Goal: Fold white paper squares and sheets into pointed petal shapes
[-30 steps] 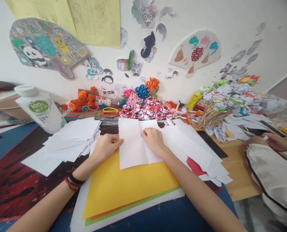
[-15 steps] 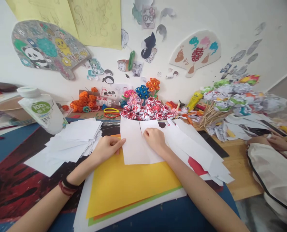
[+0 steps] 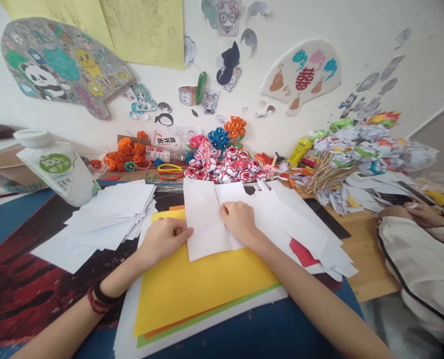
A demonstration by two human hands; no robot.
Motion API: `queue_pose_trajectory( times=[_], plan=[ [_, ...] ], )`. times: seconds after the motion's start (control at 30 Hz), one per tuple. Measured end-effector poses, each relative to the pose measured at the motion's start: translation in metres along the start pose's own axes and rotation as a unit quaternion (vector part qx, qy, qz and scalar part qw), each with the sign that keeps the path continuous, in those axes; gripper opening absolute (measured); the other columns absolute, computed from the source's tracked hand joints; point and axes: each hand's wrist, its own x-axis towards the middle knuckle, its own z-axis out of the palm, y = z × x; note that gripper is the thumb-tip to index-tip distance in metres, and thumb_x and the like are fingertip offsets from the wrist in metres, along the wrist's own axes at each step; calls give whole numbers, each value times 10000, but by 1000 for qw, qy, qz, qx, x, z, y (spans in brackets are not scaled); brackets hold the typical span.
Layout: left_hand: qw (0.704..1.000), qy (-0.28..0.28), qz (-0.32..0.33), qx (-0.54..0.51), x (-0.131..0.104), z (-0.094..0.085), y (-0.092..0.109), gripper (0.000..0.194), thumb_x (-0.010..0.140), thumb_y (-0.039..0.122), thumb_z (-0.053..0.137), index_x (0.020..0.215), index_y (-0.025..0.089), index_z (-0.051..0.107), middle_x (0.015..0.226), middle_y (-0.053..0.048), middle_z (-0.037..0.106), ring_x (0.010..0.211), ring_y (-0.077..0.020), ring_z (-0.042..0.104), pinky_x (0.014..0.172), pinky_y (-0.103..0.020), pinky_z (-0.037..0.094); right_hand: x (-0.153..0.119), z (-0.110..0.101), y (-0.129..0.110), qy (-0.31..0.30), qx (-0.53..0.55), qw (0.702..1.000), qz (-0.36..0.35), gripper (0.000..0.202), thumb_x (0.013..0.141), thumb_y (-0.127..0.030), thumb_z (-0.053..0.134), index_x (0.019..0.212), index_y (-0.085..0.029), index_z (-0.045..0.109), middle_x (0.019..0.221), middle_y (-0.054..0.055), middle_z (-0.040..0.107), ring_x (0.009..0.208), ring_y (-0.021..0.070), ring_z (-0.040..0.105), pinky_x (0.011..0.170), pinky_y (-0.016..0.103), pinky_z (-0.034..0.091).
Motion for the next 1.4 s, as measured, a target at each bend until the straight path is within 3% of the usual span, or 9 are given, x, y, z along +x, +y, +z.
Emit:
queue_pose_trajectory(
  times=[0.37,0.5,0.63,0.8,1.0,1.4],
  plan=[
    [991,-55,7,-126,-6,-4,0,429,843,462,472,521,183,420,477,23,493,484,-118,431,526,-249,286,0,0,1,9,-3,1000,5,367,943,-311,382,838,-222,723,775,71,706,700,210,640,615,288,338],
    [986,-35,28,-163,-9,-6,1,499,876,526,427,519,177,433,484,24,495,479,-109,438,523,-242,306,-1,-1,2,6,2,1000,11,369,950,-319,375,818,-219,705,782,66,703,691,206,627,605,292,315],
    [987,-44,19,-154,-14,-4,7,604,887,605,366,493,169,503,504,-1,563,482,-116,477,531,-249,325,-7,0,4,26,25,999,-30,264,935,-242,415,823,-198,650,824,46,684,753,181,606,643,283,321],
    [985,-84,-5,-152,-16,-2,9,526,848,557,482,501,170,561,539,-10,643,499,-127,533,527,-244,341,-10,4,6,53,17,997,-61,237,935,-205,417,801,-181,610,817,43,643,805,178,571,698,290,322],
    [985,-97,28,-140,-16,-2,6,465,866,448,488,491,178,537,470,6,605,494,-130,552,573,-245,379,-9,4,7,55,20,996,-63,234,933,-193,413,810,-174,611,818,39,637,789,174,563,684,297,310],
    [985,-113,34,-129,-17,-4,4,461,853,443,506,478,175,530,512,-2,612,505,-126,568,580,-240,404,-11,-1,8,35,31,997,-55,257,952,-196,392,810,-178,606,819,41,630,800,169,554,698,288,304]
  ],
)
